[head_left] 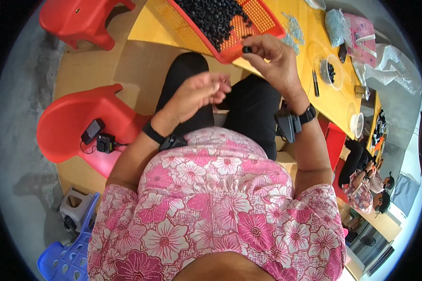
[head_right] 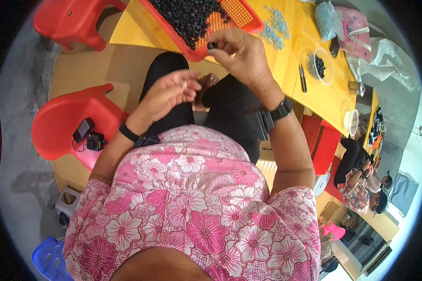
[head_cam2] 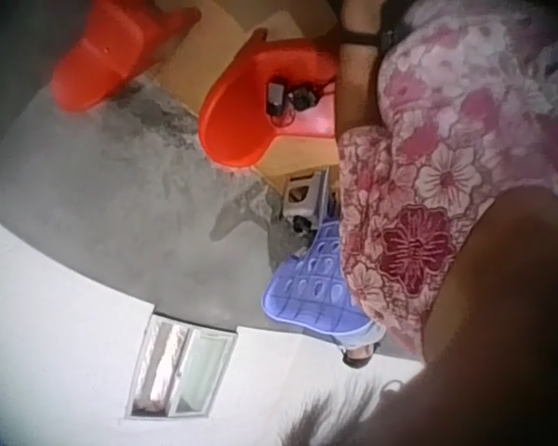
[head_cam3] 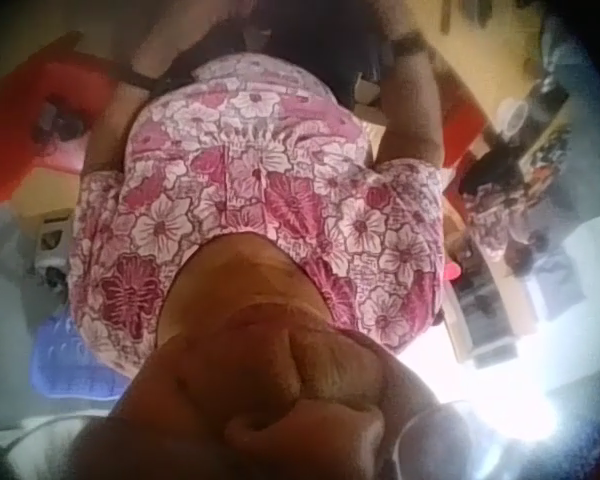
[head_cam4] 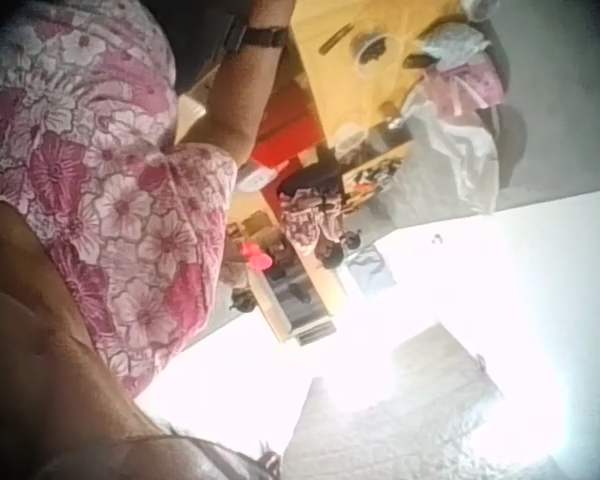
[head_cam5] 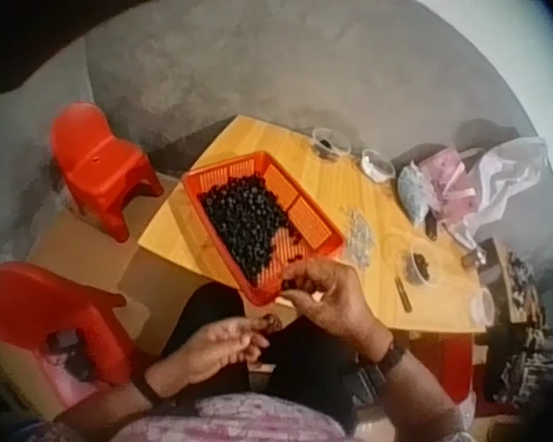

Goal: The person assembles small black plastic components by hand at a workbench.

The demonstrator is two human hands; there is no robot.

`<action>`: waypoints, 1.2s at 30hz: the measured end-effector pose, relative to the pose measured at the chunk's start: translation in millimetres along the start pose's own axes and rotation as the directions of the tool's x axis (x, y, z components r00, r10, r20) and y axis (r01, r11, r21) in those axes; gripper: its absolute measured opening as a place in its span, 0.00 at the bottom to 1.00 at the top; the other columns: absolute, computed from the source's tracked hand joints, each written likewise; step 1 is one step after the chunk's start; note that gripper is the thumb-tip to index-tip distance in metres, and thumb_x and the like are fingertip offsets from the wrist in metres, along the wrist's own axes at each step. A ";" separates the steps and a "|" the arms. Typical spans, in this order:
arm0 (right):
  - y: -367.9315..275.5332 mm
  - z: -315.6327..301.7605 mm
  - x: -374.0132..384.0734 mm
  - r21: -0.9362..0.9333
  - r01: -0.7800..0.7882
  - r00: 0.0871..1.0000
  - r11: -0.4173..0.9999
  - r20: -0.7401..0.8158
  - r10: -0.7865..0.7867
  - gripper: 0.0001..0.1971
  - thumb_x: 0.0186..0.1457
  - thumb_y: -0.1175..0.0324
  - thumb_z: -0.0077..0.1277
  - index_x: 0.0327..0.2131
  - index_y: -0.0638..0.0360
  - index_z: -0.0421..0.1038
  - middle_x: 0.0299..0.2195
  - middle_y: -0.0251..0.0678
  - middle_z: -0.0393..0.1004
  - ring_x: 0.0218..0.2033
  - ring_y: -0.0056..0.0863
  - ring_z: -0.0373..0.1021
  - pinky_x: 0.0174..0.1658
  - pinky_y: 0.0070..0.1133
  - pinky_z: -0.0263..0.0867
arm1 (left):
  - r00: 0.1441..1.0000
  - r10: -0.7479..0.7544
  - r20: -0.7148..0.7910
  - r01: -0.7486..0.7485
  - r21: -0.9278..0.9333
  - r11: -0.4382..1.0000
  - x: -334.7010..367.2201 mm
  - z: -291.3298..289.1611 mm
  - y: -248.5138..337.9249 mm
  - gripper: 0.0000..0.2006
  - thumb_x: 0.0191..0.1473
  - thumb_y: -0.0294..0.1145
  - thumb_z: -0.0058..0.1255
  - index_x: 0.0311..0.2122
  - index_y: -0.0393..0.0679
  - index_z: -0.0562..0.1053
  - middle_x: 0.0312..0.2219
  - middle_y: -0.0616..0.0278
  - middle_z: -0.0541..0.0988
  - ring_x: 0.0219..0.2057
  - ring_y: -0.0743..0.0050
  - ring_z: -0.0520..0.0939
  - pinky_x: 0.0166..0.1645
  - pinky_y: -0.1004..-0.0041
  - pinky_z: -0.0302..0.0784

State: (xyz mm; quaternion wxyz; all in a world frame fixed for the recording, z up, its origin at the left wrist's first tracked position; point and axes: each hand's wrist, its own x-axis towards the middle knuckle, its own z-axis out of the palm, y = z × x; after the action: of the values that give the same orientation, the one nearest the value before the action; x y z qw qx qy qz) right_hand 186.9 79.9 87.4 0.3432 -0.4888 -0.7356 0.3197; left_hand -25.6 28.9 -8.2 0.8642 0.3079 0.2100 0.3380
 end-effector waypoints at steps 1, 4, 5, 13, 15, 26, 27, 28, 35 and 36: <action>-0.3 2.4 -15.5 0.082 -0.034 0.999 0.996 0.025 0.032 0.10 0.48 0.77 0.57 0.37 0.62 0.73 0.26 0.24 0.69 0.25 0.10 0.64 0.29 0.10 0.61 | 0.999 0.023 0.022 -0.024 0.043 0.999 3.9 6.1 8.3 0.17 0.59 0.33 0.43 0.53 0.39 0.64 0.38 0.64 0.74 0.37 0.81 0.74 0.43 0.79 0.72; -6.5 7.0 -47.1 0.416 -0.206 0.979 0.886 0.079 0.190 0.09 0.50 0.74 0.55 0.36 0.63 0.73 0.24 0.27 0.71 0.23 0.11 0.67 0.27 0.11 0.65 | 0.983 0.184 0.012 -0.184 0.119 0.976 17.1 36.6 20.9 0.20 0.55 0.28 0.50 0.53 0.41 0.65 0.37 0.64 0.74 0.35 0.81 0.75 0.42 0.80 0.73; -6.9 6.5 -54.8 0.421 -0.206 0.978 0.883 0.068 0.196 0.09 0.50 0.74 0.55 0.36 0.63 0.73 0.24 0.27 0.71 0.23 0.11 0.67 0.27 0.11 0.65 | 0.985 0.172 0.019 -0.173 0.124 0.977 22.0 40.0 17.5 0.20 0.55 0.28 0.50 0.53 0.41 0.65 0.37 0.64 0.74 0.35 0.81 0.75 0.42 0.80 0.73; 12.5 16.4 -107.7 0.778 -0.407 0.897 0.480 0.239 0.373 0.09 0.56 0.65 0.50 0.28 0.61 0.71 0.20 0.27 0.69 0.18 0.13 0.64 0.23 0.12 0.62 | 0.931 0.364 0.035 -0.286 0.690 0.665 22.2 63.4 -10.0 0.12 0.46 0.22 0.57 0.40 0.38 0.75 0.29 0.66 0.79 0.29 0.86 0.77 0.34 0.83 0.73; 14.2 16.7 -112.8 0.783 -0.395 0.908 0.481 0.254 0.332 0.09 0.55 0.65 0.51 0.30 0.62 0.72 0.21 0.27 0.70 0.18 0.13 0.64 0.23 0.11 0.61 | 0.904 0.414 0.102 -0.377 0.646 0.664 21.6 62.7 -12.5 0.11 0.47 0.22 0.57 0.39 0.38 0.76 0.28 0.68 0.77 0.28 0.85 0.77 0.33 0.84 0.73; 30.7 9.5 -93.8 0.639 -0.433 0.899 0.636 0.256 0.355 0.09 0.53 0.65 0.55 0.28 0.62 0.75 0.21 0.25 0.72 0.19 0.11 0.63 0.23 0.11 0.61 | 0.923 0.382 0.040 -0.315 0.648 0.694 35.4 56.1 -12.1 0.09 0.47 0.22 0.57 0.36 0.39 0.76 0.26 0.70 0.72 0.27 0.86 0.73 0.32 0.83 0.69; 33.0 8.1 -89.5 0.641 -0.434 0.899 0.633 0.258 0.355 0.09 0.53 0.65 0.55 0.28 0.62 0.75 0.21 0.25 0.72 0.19 0.11 0.63 0.23 0.11 0.61 | 0.916 0.400 0.039 -0.323 0.665 0.674 36.2 51.6 -13.6 0.09 0.47 0.22 0.57 0.36 0.39 0.76 0.25 0.70 0.73 0.27 0.87 0.72 0.33 0.84 0.68; 34.6 5.1 -84.3 0.592 -0.436 0.896 0.678 0.210 0.392 0.07 0.52 0.67 0.55 0.29 0.61 0.75 0.21 0.25 0.72 0.19 0.10 0.63 0.24 0.11 0.61 | 0.917 0.398 0.036 -0.319 0.666 0.674 36.5 46.9 -14.5 0.09 0.47 0.22 0.57 0.36 0.39 0.76 0.25 0.70 0.73 0.27 0.87 0.72 0.33 0.84 0.68; 134.7 -41.5 -40.3 -0.111 -0.334 0.828 0.936 -0.508 0.235 0.09 0.45 0.70 0.55 0.33 0.58 0.76 0.22 0.39 0.73 0.23 0.31 0.70 0.30 0.24 0.66 | 0.980 0.179 -0.092 -0.103 0.533 0.840 38.8 25.3 -25.3 0.08 0.49 0.20 0.54 0.37 0.35 0.74 0.28 0.70 0.74 0.29 0.89 0.72 0.35 0.85 0.69; 140.3 -46.0 -35.9 -0.187 -0.327 0.835 0.926 -0.517 0.191 0.10 0.45 0.70 0.55 0.34 0.55 0.76 0.23 0.39 0.72 0.25 0.33 0.70 0.31 0.25 0.67 | 0.982 0.160 -0.097 -0.087 0.519 0.850 38.6 23.1 -26.5 0.08 0.49 0.20 0.54 0.37 0.35 0.74 0.28 0.70 0.74 0.29 0.88 0.72 0.35 0.85 0.69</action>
State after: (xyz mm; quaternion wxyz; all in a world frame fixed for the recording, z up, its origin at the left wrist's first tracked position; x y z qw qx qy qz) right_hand 304.8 97.0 -6.8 0.4020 -0.6911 -0.5870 0.1271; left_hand 26.0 32.0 -15.4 0.7111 0.5157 0.3306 0.3450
